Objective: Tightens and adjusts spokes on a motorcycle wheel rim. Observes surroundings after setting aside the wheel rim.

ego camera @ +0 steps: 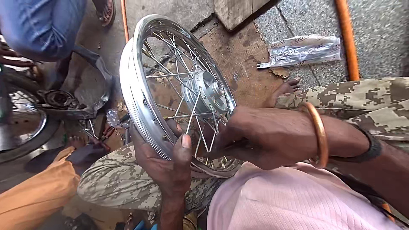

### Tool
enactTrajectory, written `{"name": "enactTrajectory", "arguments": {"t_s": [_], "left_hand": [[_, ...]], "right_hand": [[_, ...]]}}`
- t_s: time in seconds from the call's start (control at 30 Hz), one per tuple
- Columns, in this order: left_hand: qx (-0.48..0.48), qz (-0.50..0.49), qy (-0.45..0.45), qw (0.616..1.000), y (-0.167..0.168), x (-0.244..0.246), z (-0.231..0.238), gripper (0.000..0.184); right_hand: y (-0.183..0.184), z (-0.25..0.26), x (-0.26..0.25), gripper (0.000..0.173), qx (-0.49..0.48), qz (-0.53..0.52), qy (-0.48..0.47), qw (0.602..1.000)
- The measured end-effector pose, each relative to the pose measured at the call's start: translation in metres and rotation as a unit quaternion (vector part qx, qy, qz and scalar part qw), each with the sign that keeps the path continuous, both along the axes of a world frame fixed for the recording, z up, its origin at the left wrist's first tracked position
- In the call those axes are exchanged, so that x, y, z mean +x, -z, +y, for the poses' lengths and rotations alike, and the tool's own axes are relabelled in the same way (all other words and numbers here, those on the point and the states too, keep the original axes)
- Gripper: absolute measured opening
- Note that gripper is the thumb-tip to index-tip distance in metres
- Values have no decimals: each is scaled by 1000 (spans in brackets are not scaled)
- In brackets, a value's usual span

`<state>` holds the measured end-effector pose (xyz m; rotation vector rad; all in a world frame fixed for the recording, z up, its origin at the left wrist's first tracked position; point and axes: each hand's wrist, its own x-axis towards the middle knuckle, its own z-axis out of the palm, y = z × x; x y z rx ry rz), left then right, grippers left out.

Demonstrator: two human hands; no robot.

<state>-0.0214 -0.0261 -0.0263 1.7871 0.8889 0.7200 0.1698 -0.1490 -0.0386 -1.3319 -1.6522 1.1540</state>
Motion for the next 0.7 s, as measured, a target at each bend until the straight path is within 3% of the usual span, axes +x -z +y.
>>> {"name": "enactTrajectory", "arguments": {"t_s": [0.13, 0.27, 0.33, 0.5, 0.6, 0.7], "left_hand": [[-3, -4, 18, 1000, -2, 6, -3, 76], [-3, 10, 14, 1000, -5, 12, -2, 79], [6, 24, 3, 1000, -4, 10, -1, 88], [34, 45, 1, 998, -2, 13, -4, 105], [34, 34, 5, 999, -1, 16, -1, 105], [40, 34, 1, 999, -2, 19, -1, 112]], "right_hand": [[15, 4, 6, 9, 39, 73, -7, 997], [12, -3, 12, 9, 32, 45, 13, 998], [10, -12, 11, 7, -8, 39, 41, 998], [61, -22, 44, 11, -49, 167, 53, 983], [93, -34, 83, 10, -166, 122, 153, 966], [140, -33, 103, 9, -282, -25, 323, 903]]}}
